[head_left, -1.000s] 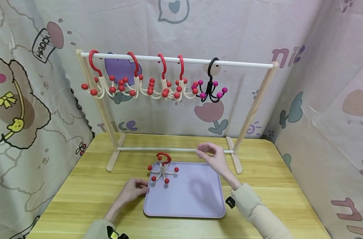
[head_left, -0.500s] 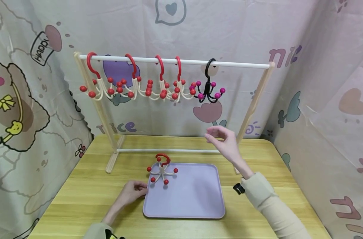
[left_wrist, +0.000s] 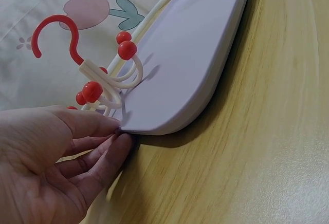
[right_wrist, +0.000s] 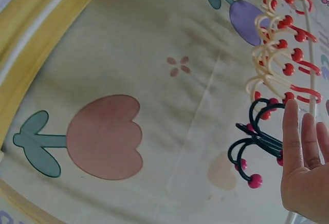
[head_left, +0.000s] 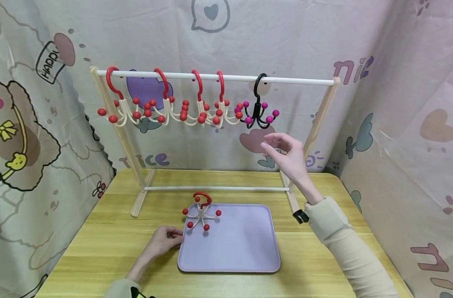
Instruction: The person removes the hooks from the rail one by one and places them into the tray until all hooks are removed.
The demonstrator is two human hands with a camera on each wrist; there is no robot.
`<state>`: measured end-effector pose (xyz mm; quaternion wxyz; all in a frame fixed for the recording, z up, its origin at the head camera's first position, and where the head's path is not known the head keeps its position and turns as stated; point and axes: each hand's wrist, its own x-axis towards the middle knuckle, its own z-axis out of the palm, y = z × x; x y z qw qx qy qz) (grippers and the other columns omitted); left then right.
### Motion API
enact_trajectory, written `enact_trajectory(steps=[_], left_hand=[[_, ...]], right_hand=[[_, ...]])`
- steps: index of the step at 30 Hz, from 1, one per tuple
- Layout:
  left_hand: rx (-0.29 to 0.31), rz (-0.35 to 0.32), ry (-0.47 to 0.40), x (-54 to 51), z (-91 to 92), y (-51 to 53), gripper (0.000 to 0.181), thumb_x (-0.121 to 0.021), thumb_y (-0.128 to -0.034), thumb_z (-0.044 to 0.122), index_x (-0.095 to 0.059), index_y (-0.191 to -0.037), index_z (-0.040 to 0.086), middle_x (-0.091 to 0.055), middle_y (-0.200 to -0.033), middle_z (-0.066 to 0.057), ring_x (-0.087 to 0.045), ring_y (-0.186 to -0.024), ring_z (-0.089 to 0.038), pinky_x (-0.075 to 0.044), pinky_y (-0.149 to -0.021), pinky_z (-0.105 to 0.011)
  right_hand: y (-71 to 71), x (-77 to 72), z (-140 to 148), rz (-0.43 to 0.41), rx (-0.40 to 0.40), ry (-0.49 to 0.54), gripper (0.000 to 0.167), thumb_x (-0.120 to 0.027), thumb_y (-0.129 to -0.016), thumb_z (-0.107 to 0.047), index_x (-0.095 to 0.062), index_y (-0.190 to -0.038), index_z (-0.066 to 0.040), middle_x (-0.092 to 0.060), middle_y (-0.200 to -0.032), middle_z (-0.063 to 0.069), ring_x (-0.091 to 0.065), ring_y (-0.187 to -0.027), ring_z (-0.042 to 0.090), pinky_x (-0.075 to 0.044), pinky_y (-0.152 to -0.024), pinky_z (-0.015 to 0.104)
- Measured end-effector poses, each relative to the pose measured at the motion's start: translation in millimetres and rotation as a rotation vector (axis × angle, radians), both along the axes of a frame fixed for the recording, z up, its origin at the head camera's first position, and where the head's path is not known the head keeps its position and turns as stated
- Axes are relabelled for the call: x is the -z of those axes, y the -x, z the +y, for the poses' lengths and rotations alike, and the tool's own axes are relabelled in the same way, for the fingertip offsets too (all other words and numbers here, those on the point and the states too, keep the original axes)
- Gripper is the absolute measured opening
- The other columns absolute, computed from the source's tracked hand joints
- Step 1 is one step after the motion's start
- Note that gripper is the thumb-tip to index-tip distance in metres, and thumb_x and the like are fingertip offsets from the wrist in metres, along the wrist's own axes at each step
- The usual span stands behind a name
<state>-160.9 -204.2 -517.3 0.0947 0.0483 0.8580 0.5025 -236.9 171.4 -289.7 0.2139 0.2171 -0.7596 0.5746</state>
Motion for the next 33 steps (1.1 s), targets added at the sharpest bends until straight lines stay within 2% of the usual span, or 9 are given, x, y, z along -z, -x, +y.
enact_trajectory(steps=[5,10,17,23,33], left_hand=[[0.006,-0.001,-0.003,0.4,-0.4,0.1,0.022,-0.074,-0.0867,0.006,-0.071,-0.101,-0.01,-0.073,-0.086,-0.013,-0.064,-0.075,-0.012,-0.054,-0.062,-0.019],[0.011,0.001,-0.011,0.8,-0.6,0.4,0.022,-0.073,-0.0868,0.005,-0.07,-0.101,-0.011,-0.073,-0.086,-0.014,-0.064,-0.075,-0.013,-0.055,-0.062,-0.019],[0.0,-0.002,-0.009,0.4,-0.1,-0.3,0.022,-0.074,-0.0865,0.005,-0.07,-0.101,-0.011,-0.073,-0.085,-0.013,-0.064,-0.075,-0.013,-0.054,-0.061,-0.019],[0.001,-0.003,-0.008,0.4,-0.1,-0.4,0.022,-0.073,-0.0857,0.004,-0.07,-0.101,-0.012,-0.073,-0.085,-0.014,-0.064,-0.074,-0.013,-0.054,-0.062,-0.018],[0.007,0.011,0.01,-0.1,-0.4,0.1,0.022,-0.074,-0.0858,0.005,-0.071,-0.101,-0.011,-0.073,-0.085,-0.013,-0.063,-0.074,-0.011,-0.053,-0.062,-0.018]], right_hand=[[4.4,-9.8,0.4,0.031,0.022,0.012,0.025,-0.073,-0.091,-0.009,-0.069,-0.111,0.004,-0.071,-0.091,-0.002,-0.07,-0.075,0.008,-0.061,-0.07,0.023],[8.8,-19.6,1.1,0.046,0.019,0.041,0.027,-0.073,-0.091,-0.008,-0.067,-0.112,0.008,-0.072,-0.091,-0.003,-0.07,-0.073,0.006,-0.063,-0.067,0.029],[14.0,-33.8,0.4,0.039,0.067,0.023,0.029,-0.072,-0.092,-0.013,-0.068,-0.114,0.005,-0.069,-0.091,-0.006,-0.071,-0.073,0.01,-0.061,-0.066,0.022],[18.3,-43.9,-3.9,0.037,0.082,0.047,0.029,-0.073,-0.092,-0.013,-0.067,-0.113,0.006,-0.068,-0.091,-0.001,-0.07,-0.075,0.014,-0.062,-0.065,0.028],[33.3,-54.5,-15.5,0.078,0.136,0.098,0.028,-0.075,-0.089,-0.013,-0.069,-0.109,0.006,-0.066,-0.082,-0.008,-0.066,-0.063,0.009,-0.059,-0.057,0.024]])
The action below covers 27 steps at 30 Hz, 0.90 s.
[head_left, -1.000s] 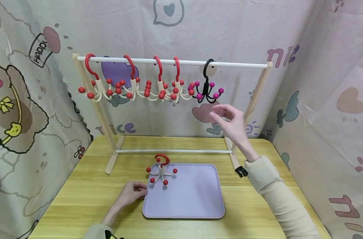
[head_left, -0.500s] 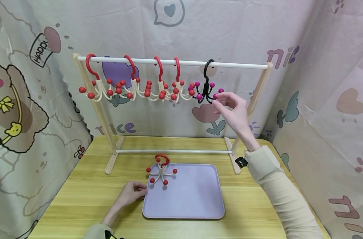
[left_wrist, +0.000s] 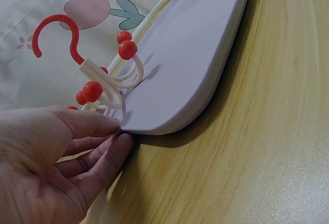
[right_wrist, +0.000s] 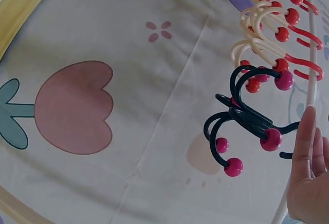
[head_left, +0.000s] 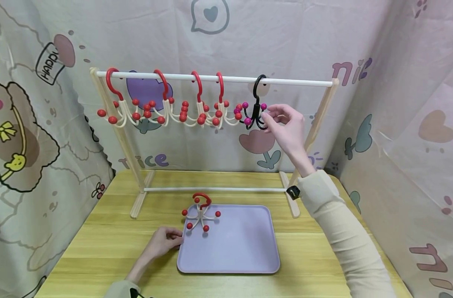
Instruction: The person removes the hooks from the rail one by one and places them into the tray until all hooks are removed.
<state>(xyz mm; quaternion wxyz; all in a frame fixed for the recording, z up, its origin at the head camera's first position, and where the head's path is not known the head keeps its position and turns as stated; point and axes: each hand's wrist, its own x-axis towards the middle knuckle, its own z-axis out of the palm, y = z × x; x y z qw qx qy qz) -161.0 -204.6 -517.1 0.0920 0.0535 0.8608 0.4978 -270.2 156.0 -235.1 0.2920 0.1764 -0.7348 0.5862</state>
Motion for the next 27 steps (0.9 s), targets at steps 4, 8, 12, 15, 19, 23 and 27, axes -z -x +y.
enact_trajectory(steps=[4,8,12,15,19,23,27], left_hand=[[0.0,-0.008,-0.014,-0.7,-0.3,0.2,0.022,-0.073,-0.0862,0.004,-0.07,-0.101,-0.012,-0.073,-0.085,-0.014,-0.064,-0.074,-0.012,-0.054,-0.062,-0.019],[-0.001,-0.016,-0.027,-0.3,-0.8,0.3,0.022,-0.073,-0.0863,0.004,-0.07,-0.101,-0.012,-0.073,-0.085,-0.015,-0.065,-0.074,-0.012,-0.056,-0.062,-0.019],[0.001,-0.013,-0.025,1.1,-1.4,0.2,0.022,-0.073,-0.086,0.004,-0.07,-0.101,-0.012,-0.072,-0.085,-0.014,-0.064,-0.073,-0.011,-0.055,-0.062,-0.019],[0.004,-0.01,-0.025,1.4,-1.3,0.0,0.022,-0.073,-0.0858,0.004,-0.07,-0.101,-0.012,-0.073,-0.085,-0.014,-0.064,-0.073,-0.011,-0.055,-0.062,-0.019],[0.008,-0.018,-0.046,1.1,-1.5,-0.6,0.023,-0.073,-0.0856,0.003,-0.07,-0.101,-0.013,-0.072,-0.084,-0.014,-0.065,-0.073,-0.011,-0.057,-0.063,-0.02],[0.008,-0.021,-0.051,1.7,-1.5,-0.6,0.022,-0.073,-0.0852,0.003,-0.07,-0.101,-0.013,-0.072,-0.084,-0.013,-0.065,-0.073,-0.011,-0.057,-0.063,-0.02],[0.007,-0.022,-0.043,1.9,-0.9,-0.1,0.022,-0.073,-0.0849,0.003,-0.07,-0.1,-0.012,-0.072,-0.084,-0.013,-0.065,-0.073,-0.011,-0.056,-0.062,-0.02]], right_hand=[[7.3,-5.5,-6.5,0.022,0.049,-0.001,0.026,-0.076,-0.089,-0.016,-0.071,-0.105,0.004,-0.065,-0.078,-0.009,-0.064,-0.056,0.006,-0.058,-0.054,0.024],[15.9,-10.0,-13.7,0.033,0.097,-0.013,0.027,-0.077,-0.089,-0.019,-0.071,-0.104,0.003,-0.062,-0.076,-0.008,-0.062,-0.051,0.007,-0.055,-0.049,0.021],[25.8,-13.8,-20.4,0.04,0.145,-0.023,0.03,-0.077,-0.089,-0.022,-0.07,-0.104,0.002,-0.06,-0.075,-0.008,-0.059,-0.046,0.003,-0.052,-0.046,0.019],[32.2,-16.2,-24.2,0.045,0.179,-0.025,0.03,-0.078,-0.089,-0.023,-0.07,-0.104,0.002,-0.059,-0.075,-0.008,-0.059,-0.045,0.006,-0.051,-0.045,0.018],[38.9,-18.7,-29.4,0.058,0.221,-0.03,0.031,-0.078,-0.088,-0.023,-0.07,-0.103,0.003,-0.06,-0.075,-0.005,-0.059,-0.044,0.006,-0.047,-0.044,0.014],[44.9,-20.3,-35.3,0.109,0.302,-0.081,0.029,-0.079,-0.087,-0.023,-0.072,-0.099,0.003,-0.064,-0.076,0.005,-0.052,-0.049,-0.004,-0.043,-0.052,0.008],[49.7,-22.6,-38.1,0.167,0.397,-0.138,0.028,-0.08,-0.085,-0.023,-0.073,-0.096,0.002,-0.068,-0.079,0.016,-0.057,-0.063,0.009,-0.04,-0.068,0.015]])
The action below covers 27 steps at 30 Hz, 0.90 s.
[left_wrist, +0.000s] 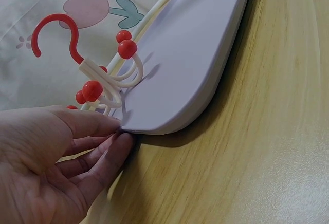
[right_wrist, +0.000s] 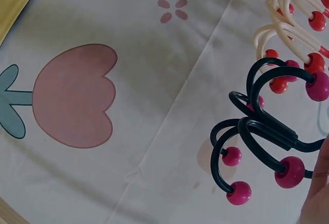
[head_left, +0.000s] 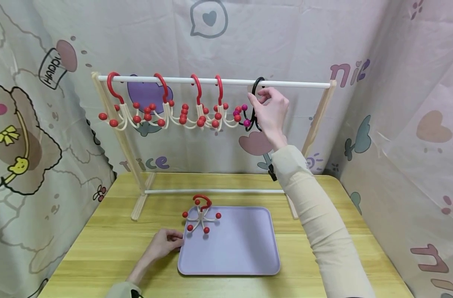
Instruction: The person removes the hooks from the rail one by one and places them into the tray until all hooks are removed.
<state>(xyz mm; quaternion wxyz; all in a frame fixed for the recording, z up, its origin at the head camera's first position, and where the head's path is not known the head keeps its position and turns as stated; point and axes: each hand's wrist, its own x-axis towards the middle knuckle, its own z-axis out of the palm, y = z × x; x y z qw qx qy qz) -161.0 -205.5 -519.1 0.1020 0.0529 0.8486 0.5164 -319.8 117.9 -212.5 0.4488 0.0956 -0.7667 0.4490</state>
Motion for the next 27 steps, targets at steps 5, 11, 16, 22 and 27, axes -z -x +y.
enact_trajectory(steps=[5,11,16,22,27], left_hand=[[-0.007,-0.001,-0.003,0.4,0.7,0.8,0.022,-0.073,-0.0849,0.003,-0.07,-0.1,-0.013,-0.072,-0.083,-0.012,-0.065,-0.073,-0.013,-0.057,-0.062,-0.02],[0.0,-0.002,-0.009,1.1,0.2,2.0,0.022,-0.072,-0.0855,0.002,-0.069,-0.101,-0.013,-0.072,-0.085,-0.014,-0.066,-0.075,-0.014,-0.058,-0.063,-0.021],[-0.003,-0.004,-0.008,0.6,-0.2,2.1,0.022,-0.072,-0.0854,0.002,-0.069,-0.101,-0.013,-0.072,-0.085,-0.014,-0.065,-0.075,-0.013,-0.057,-0.064,-0.02],[-0.004,-0.001,0.003,0.4,0.1,1.7,0.022,-0.072,-0.086,0.003,-0.069,-0.101,-0.013,-0.072,-0.085,-0.013,-0.065,-0.076,-0.013,-0.056,-0.063,-0.02],[-0.015,-0.015,0.012,0.3,0.9,0.7,0.023,-0.073,-0.0863,0.005,-0.069,-0.102,-0.012,-0.072,-0.086,-0.012,-0.065,-0.076,-0.013,-0.056,-0.064,-0.02]], right_hand=[[3.9,-3.2,1.1,0.003,0.04,-0.034,0.03,-0.08,-0.085,-0.025,-0.073,-0.095,0.003,-0.071,-0.081,0.019,-0.064,-0.074,0.027,-0.043,-0.077,0.029],[2.4,-5.2,8.5,-0.026,0.027,-0.035,0.022,-0.075,-0.088,-0.019,-0.074,-0.095,0.002,-0.072,-0.088,0.019,-0.067,-0.08,0.029,-0.041,-0.072,0.017],[0.3,-4.5,14.6,-0.074,0.011,-0.044,0.02,-0.073,-0.09,-0.017,-0.074,-0.097,0.001,-0.074,-0.094,0.017,-0.071,-0.083,0.029,-0.043,-0.065,0.005],[-3.5,-3.8,19.3,-0.14,-0.012,-0.04,0.019,-0.071,-0.091,-0.016,-0.075,-0.101,-0.001,-0.076,-0.095,0.016,-0.066,-0.063,0.005,-0.045,-0.059,0.005],[-3.9,-4.2,22.9,-0.189,-0.102,0.041,0.019,-0.069,-0.092,-0.013,-0.074,-0.103,0.001,-0.075,-0.093,0.018,-0.055,-0.048,-0.01,-0.049,-0.049,0.01]])
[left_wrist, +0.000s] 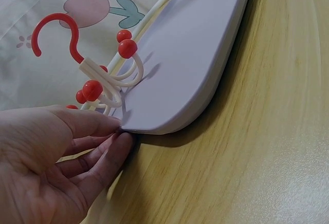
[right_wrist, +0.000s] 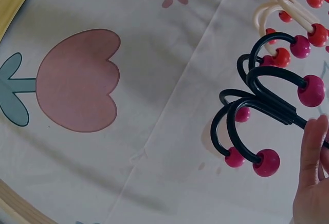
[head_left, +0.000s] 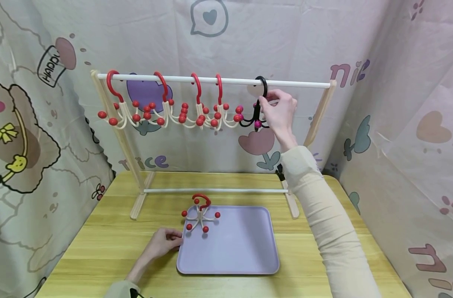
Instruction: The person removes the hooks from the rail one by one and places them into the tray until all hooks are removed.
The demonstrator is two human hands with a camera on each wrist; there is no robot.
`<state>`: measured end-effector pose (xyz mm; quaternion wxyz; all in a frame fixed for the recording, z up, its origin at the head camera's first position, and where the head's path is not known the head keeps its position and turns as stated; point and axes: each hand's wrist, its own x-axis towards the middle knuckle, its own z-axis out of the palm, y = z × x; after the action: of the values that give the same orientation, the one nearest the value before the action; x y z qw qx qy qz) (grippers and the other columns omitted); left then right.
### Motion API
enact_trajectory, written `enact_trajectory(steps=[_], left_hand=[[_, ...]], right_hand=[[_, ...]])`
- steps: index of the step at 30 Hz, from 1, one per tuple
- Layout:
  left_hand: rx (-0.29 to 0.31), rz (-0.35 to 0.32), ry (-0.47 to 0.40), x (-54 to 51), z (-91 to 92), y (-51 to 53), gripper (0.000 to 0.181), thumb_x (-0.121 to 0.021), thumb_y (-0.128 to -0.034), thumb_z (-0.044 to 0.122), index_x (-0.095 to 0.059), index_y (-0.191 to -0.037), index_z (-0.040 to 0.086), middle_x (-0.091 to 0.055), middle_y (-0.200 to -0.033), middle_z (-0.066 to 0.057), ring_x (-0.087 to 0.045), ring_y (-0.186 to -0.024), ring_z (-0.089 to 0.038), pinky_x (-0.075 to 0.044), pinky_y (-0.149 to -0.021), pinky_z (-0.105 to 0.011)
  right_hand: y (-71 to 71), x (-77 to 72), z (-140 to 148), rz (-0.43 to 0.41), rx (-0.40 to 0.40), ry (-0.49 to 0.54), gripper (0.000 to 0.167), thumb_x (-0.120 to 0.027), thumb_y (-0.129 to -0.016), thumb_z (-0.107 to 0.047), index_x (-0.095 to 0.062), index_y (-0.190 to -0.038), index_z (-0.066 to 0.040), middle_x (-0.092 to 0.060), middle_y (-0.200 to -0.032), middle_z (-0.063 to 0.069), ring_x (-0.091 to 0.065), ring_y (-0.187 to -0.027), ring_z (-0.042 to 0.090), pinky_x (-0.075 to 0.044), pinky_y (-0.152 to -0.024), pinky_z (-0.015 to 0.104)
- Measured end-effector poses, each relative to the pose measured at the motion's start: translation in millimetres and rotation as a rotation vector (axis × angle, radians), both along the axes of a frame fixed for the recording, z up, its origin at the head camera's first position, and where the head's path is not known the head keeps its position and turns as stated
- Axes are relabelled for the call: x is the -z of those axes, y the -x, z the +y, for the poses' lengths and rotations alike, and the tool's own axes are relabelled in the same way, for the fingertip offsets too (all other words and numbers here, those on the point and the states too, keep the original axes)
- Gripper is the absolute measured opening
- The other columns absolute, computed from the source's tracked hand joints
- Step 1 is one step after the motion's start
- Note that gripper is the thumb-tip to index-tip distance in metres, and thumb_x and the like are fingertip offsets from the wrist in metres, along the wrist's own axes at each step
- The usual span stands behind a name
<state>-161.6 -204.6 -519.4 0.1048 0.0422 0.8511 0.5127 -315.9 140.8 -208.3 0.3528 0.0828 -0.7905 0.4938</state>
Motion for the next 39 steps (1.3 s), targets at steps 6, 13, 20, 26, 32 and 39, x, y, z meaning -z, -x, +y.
enact_trajectory(steps=[6,13,20,26,32,39], left_hand=[[-0.01,-0.009,0.014,0.6,0.2,-0.1,0.024,-0.073,-0.0864,0.006,-0.07,-0.103,-0.011,-0.072,-0.087,-0.012,-0.065,-0.077,-0.013,-0.056,-0.064,-0.02],[-0.002,0.006,0.013,2.6,-0.6,0.6,0.024,-0.073,-0.0865,0.005,-0.07,-0.103,-0.011,-0.073,-0.087,-0.013,-0.065,-0.077,-0.014,-0.056,-0.064,-0.02],[0.005,0.003,-0.018,2.5,-0.8,0.2,0.024,-0.072,-0.0872,0.005,-0.069,-0.103,-0.013,-0.072,-0.087,-0.014,-0.066,-0.077,-0.015,-0.058,-0.065,-0.022],[0.006,0.003,-0.018,3.1,-1.5,0.5,0.024,-0.072,-0.0878,0.005,-0.069,-0.103,-0.013,-0.072,-0.087,-0.014,-0.066,-0.077,-0.015,-0.058,-0.065,-0.022],[0.014,-0.004,-0.035,1.8,-1.6,0.1,0.024,-0.072,-0.0877,0.003,-0.069,-0.103,-0.014,-0.072,-0.087,-0.015,-0.066,-0.077,-0.015,-0.059,-0.066,-0.022],[0.017,0.0,-0.041,1.1,-1.7,0.6,0.024,-0.072,-0.0873,0.003,-0.069,-0.103,-0.014,-0.072,-0.086,-0.014,-0.066,-0.076,-0.013,-0.059,-0.065,-0.022]], right_hand=[[2.1,-2.8,3.6,-0.028,0.016,0.004,0.017,-0.068,-0.092,-0.013,-0.075,-0.101,-0.001,-0.075,-0.087,0.013,-0.058,-0.054,-0.01,-0.053,-0.06,0.011],[2.2,-5.3,8.1,-0.049,0.051,-0.038,0.017,-0.069,-0.092,-0.015,-0.076,-0.101,-0.002,-0.078,-0.092,0.015,-0.056,-0.056,-0.014,-0.044,-0.082,0.009],[4.2,-5.6,11.1,-0.056,0.041,-0.034,0.017,-0.07,-0.092,-0.016,-0.074,-0.1,-0.002,-0.078,-0.088,0.008,-0.057,-0.057,-0.015,-0.031,-0.103,0.021],[5.4,-5.1,12.5,-0.035,0.032,0.015,0.015,-0.07,-0.091,-0.012,-0.075,-0.098,0.001,-0.072,-0.076,0.0,-0.067,-0.061,0.001,-0.052,-0.069,0.009],[5.3,-8.1,13.2,-0.005,-0.005,0.094,0.015,-0.071,-0.09,-0.008,-0.073,-0.098,0.005,-0.061,-0.071,-0.012,-0.067,-0.061,0.002,-0.055,-0.062,0.011],[3.3,-13.8,14.0,0.025,-0.042,0.16,0.009,-0.071,-0.089,-0.006,-0.07,-0.092,0.003,-0.061,-0.07,-0.011,-0.067,-0.06,0.002,-0.056,-0.062,0.012]])
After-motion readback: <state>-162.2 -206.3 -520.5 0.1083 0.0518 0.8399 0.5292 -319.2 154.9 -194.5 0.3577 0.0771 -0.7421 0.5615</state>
